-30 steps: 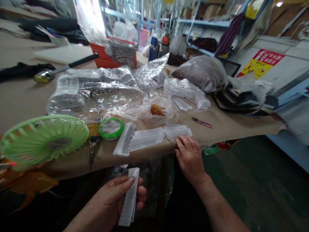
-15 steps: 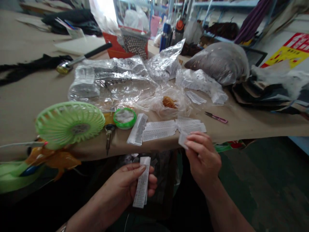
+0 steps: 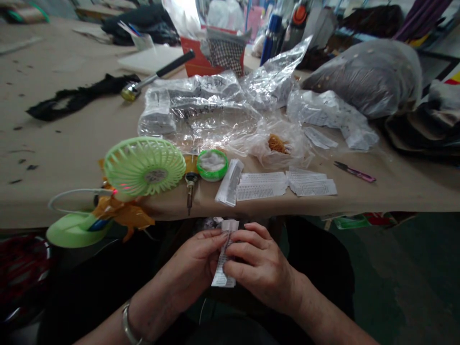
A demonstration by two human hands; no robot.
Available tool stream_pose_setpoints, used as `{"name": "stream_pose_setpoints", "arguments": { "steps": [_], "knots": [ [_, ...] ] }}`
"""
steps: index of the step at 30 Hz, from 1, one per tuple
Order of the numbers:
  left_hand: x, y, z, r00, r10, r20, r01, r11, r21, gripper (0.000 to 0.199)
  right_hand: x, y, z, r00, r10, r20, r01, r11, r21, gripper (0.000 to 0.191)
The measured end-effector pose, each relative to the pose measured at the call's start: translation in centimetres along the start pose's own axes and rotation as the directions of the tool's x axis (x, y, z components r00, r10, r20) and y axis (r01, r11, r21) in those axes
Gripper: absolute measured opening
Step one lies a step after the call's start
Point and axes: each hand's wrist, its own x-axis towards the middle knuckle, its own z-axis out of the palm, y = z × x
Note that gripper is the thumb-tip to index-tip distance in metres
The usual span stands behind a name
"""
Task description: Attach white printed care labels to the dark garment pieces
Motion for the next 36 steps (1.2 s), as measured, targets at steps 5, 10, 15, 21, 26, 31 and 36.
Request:
{"name": "stream_pose_setpoints", "arguments": {
  "steps": [5, 10, 15, 21, 26, 31, 36],
  "knots": [
    [-0.1, -0.1, -0.1, 1.0, 0.011, 0.023, -0.01, 0.999, -0.033, 0.013, 0.1, 0.0, 0.0, 1.0, -0.007, 0.014, 0.006, 1.0, 0.01, 0.017],
    [-0.1, -0.5, 0.0, 0.999, 0.018, -0.051, -0.019, 1.0, -0.012, 0.009, 0.2, -0.1, 0.1, 1.0, -0.017, 0.014, 0.016, 0.999, 0.042, 0.015],
    [-0.5, -0.2, 0.3, 0.995, -0.022, -0.094, 0.027, 0.998, 0.054, 0.012, -0.7, 0.1, -0.5, 0.977, 0.181, -0.113, -0.141, 0.946, 0.293, 0.027],
    [-1.3, -0.1, 0.4, 0.986, -0.168, 0.004, 0.163, 0.961, 0.223, 0.024, -1.1, 2.5, -0.1, 0.727, 0.525, 0.443, -0.571, 0.103, 0.814, 0.044],
    [-1.4, -0.7, 0.3, 0.977, -0.202, 0.071, 0.176, 0.948, 0.265, 0.029, -0.4, 4.0, 1.3, 0.732, 0.229, 0.642, -0.594, -0.247, 0.765, 0.057],
    [-1.5, -1.0, 0.0, 0.979, -0.2, 0.047, 0.18, 0.946, 0.271, 0.029, 0.3, 3.7, 2.0, 0.756, 0.201, 0.623, -0.544, -0.338, 0.768, 0.032],
    [-1.3, -1.0, -0.2, 0.982, -0.187, 0.016, 0.175, 0.944, 0.28, 0.028, 0.2, 3.5, 2.4, 0.741, 0.247, 0.624, -0.529, -0.357, 0.77, 0.023]
  ]
}}
